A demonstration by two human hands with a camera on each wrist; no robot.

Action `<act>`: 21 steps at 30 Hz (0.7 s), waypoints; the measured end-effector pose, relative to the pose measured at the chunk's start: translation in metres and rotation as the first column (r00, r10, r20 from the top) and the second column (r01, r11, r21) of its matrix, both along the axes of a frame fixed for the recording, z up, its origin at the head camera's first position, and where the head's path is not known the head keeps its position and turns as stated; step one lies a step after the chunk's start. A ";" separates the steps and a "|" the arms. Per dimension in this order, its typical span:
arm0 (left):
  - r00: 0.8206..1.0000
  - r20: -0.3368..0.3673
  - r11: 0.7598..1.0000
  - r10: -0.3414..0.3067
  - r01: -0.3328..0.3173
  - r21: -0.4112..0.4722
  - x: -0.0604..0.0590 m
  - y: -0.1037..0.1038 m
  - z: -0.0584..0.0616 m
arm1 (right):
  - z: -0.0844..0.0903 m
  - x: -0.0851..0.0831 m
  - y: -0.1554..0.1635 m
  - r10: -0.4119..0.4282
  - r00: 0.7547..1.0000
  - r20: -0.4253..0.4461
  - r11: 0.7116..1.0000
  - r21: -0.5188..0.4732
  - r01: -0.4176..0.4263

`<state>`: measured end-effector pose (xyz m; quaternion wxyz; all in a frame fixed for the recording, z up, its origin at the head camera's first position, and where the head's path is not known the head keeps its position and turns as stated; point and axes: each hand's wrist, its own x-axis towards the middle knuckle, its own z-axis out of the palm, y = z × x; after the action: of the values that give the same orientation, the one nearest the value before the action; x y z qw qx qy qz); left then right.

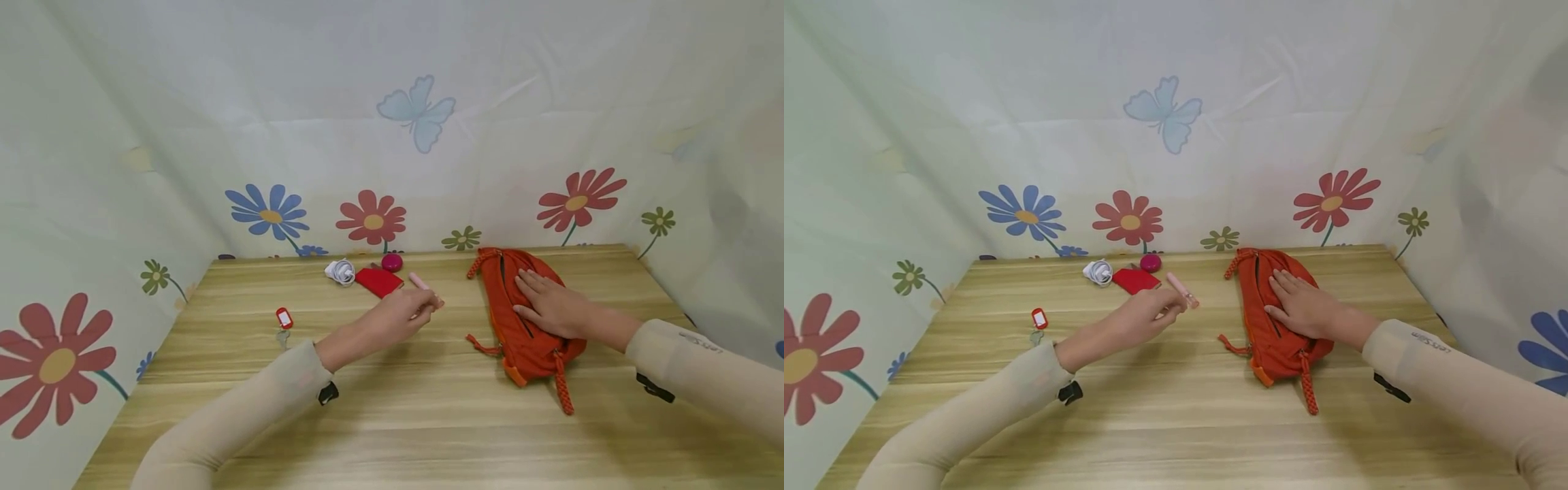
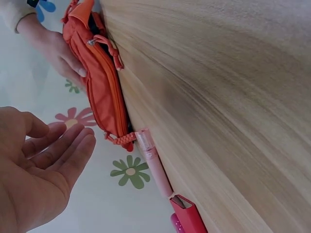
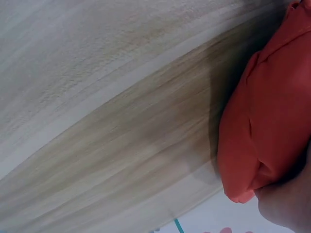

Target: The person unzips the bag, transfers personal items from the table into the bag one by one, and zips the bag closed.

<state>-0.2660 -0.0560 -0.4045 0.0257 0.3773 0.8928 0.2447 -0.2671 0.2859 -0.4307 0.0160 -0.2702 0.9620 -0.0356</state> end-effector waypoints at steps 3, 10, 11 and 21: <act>1.000 0.013 1.000 0.000 -0.001 0.012 0.000 0.001 -0.001 | 0.000 0.001 0.000 0.026 1.000 -0.017 1.000 -0.004 -0.026; 0.999 0.049 0.999 0.003 -0.004 0.037 0.001 0.001 -0.003 | 0.011 0.002 0.003 0.140 0.972 -0.188 0.973 0.209 -0.100; 0.998 0.055 0.999 0.007 -0.009 0.034 0.001 0.001 -0.003 | 0.014 0.002 0.005 0.159 0.965 -0.208 0.966 0.235 -0.109; 0.998 0.025 0.996 0.059 -0.058 -0.065 -0.009 -0.006 -0.006 | 0.039 0.000 0.014 0.251 0.922 -0.297 0.933 0.329 -0.148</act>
<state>-0.2754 -0.0625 -0.4100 0.0427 0.3466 0.9105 0.2215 -0.2669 0.3001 -0.3920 -0.1026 -0.3642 0.9119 0.1591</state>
